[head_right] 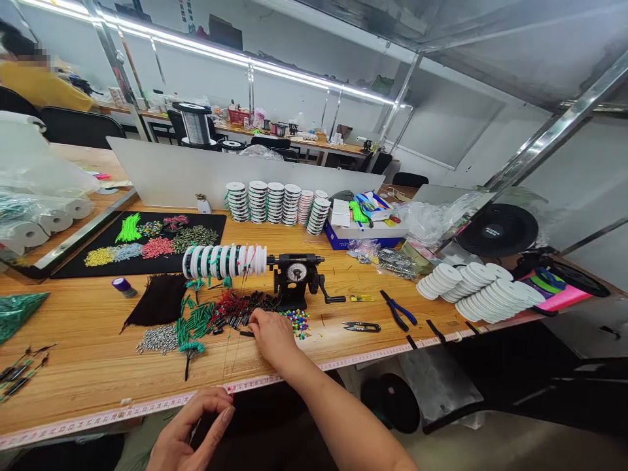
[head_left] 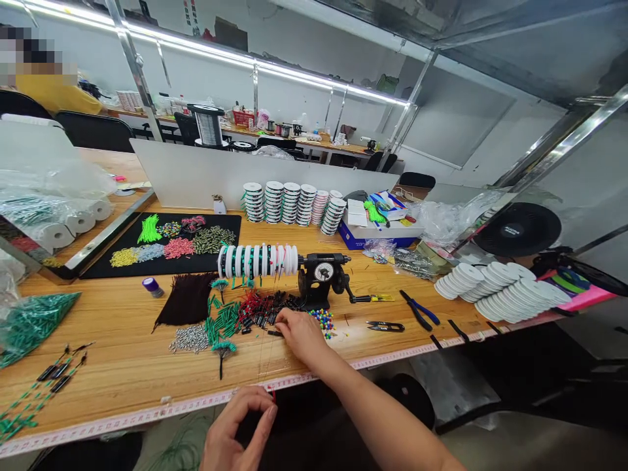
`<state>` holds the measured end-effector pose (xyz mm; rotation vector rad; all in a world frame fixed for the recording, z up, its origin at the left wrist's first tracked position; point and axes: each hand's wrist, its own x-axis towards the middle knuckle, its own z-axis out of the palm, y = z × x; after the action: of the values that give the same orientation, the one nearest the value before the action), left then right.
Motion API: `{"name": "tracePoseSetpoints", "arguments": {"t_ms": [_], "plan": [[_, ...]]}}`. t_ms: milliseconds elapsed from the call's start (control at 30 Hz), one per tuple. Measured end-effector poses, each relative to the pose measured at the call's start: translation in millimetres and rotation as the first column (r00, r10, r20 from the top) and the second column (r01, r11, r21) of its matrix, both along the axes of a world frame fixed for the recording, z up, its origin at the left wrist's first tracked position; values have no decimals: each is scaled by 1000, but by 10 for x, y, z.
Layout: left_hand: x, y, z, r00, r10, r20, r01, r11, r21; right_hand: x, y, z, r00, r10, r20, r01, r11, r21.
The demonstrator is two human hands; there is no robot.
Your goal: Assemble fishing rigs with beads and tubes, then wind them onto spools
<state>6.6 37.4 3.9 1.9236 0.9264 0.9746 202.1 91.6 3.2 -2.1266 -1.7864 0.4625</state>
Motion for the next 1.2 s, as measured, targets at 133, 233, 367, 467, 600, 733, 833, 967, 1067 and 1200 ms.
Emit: {"name": "tracePoseSetpoints", "arguments": {"t_ms": [133,233,367,467,600,733,833,967,1067,1200], "plan": [[17,20,-15,1000,-2,2,2,1000,8,8,-16,23,999,13,32,-12,999,-32],[34,38,-11,1000,0,-5,0,1000,11,36,-99,62,999,2,43,-1,1000,-30],[55,55,52,1000,13,-5,-13,1000,-6,134,-282,93,999,-47,-7,47,998,50],[94,74,111,1000,14,-6,-14,1000,-18,234,-421,75,992,-55,-115,70,988,137],[176,100,140,1000,-7,-20,6,999,-46,335,-562,16,946,-27,-324,107,967,231],[245,85,144,999,-34,-25,32,996,-89,352,-677,36,522,-6,-853,244,959,143],[278,45,168,998,-56,-35,51,989,-138,310,-765,158,281,-10,-960,192,980,46],[315,11,228,998,-57,-36,51,987,-153,222,-863,356,345,43,-938,163,981,104],[341,19,287,998,-53,-19,51,992,-113,175,-896,443,403,94,-910,138,977,162],[371,36,357,998,-69,8,70,995,-76,160,-891,482,312,108,-944,101,984,145]]}}
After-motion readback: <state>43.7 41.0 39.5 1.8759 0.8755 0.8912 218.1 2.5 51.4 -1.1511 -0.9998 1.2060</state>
